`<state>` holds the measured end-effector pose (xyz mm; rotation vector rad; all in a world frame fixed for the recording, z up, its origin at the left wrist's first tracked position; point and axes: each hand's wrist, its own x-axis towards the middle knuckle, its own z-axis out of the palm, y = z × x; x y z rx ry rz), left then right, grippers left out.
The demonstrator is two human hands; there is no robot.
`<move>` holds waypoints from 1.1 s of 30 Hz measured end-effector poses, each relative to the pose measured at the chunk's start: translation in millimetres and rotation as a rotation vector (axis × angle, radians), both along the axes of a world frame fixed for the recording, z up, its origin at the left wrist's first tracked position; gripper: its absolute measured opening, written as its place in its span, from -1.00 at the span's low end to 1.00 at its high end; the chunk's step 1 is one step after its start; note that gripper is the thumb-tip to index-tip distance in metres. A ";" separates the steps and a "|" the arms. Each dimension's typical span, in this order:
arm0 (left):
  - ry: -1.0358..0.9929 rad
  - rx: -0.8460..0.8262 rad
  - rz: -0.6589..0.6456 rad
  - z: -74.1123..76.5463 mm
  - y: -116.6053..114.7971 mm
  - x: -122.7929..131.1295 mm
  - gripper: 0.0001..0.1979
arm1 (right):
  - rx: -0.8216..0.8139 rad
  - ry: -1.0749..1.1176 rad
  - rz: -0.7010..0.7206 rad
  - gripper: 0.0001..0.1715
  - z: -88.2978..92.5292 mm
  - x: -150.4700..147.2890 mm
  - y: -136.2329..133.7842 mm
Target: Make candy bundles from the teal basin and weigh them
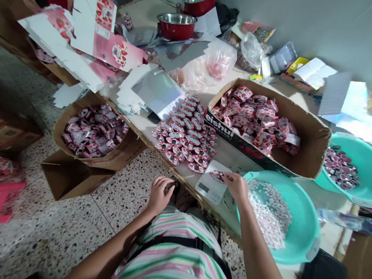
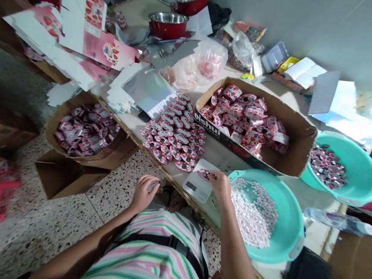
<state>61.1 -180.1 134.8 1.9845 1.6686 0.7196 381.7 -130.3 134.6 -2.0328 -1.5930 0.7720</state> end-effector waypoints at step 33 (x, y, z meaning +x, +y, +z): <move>0.001 0.000 -0.029 1.2 7.0 9.8 -0.84 | 0.097 -0.025 -0.059 -0.64 12.4 12.5 -8.7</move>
